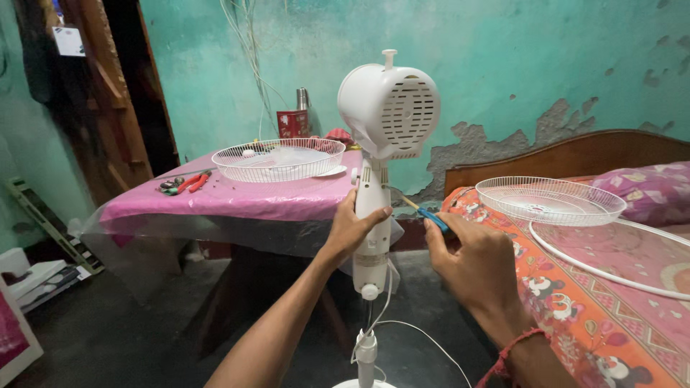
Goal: The person disassembles a pedestal fan, removing the front guard, rear grille and blade, then uses a screwdriver to unscrew the motor housing and stand column while holding the fan steady. They set removed parts on a nearby table and continue loosening screws on the fan body.
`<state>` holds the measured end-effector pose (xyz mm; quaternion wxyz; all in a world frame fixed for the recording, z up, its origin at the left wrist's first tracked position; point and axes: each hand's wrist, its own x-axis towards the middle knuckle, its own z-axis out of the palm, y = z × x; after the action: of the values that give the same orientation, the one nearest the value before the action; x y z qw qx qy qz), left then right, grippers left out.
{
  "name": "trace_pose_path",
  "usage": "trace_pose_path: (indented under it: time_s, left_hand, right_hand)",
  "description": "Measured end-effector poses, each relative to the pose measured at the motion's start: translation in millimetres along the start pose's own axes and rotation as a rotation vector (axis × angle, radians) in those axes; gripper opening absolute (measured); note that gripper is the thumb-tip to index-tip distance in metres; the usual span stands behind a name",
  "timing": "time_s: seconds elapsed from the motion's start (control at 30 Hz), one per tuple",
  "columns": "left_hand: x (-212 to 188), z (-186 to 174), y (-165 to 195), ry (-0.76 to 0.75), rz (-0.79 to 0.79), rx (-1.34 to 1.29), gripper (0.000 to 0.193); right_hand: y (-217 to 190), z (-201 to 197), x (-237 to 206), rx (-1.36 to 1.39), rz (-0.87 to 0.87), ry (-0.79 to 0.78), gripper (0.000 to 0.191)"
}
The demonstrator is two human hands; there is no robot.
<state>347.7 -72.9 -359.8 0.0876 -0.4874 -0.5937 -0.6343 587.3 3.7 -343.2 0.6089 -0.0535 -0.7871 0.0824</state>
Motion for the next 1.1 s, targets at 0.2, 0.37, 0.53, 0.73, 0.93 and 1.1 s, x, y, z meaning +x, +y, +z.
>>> trace_pose_path:
  time_s: [0.2, 0.37, 0.53, 0.73, 0.93, 1.1]
  left_hand:
    - [-2, 1, -6, -0.002, -0.003, -0.042, 0.052]
    - [-8, 2, 4, 0.009, -0.026, -0.06, 0.051]
    - [-11, 2, 14, 0.031, -0.04, -0.039, 0.046]
    - [-13, 2, 18, 0.066, -0.021, -0.008, 0.046]
    - [-13, -1, 18, 0.074, -0.018, 0.011, 0.053]
    - [-12, -1, 19, 0.099, -0.054, 0.062, 0.058]
  right_hand:
    - [1, 12, 2, 0.02, 0.033, -0.051, 0.018]
    - [-6, 12, 5, -0.074, 0.027, -0.047, 0.026]
    - [-12, 11, 14, -0.128, -0.021, -0.047, 0.029]
    - [-22, 11, 26, -0.211, 0.013, -0.117, 0.038]
    - [-31, 14, 33, -0.195, 0.0, -0.14, 0.038]
    - [-33, 16, 36, -0.216, -0.003, -0.145, 0.039]
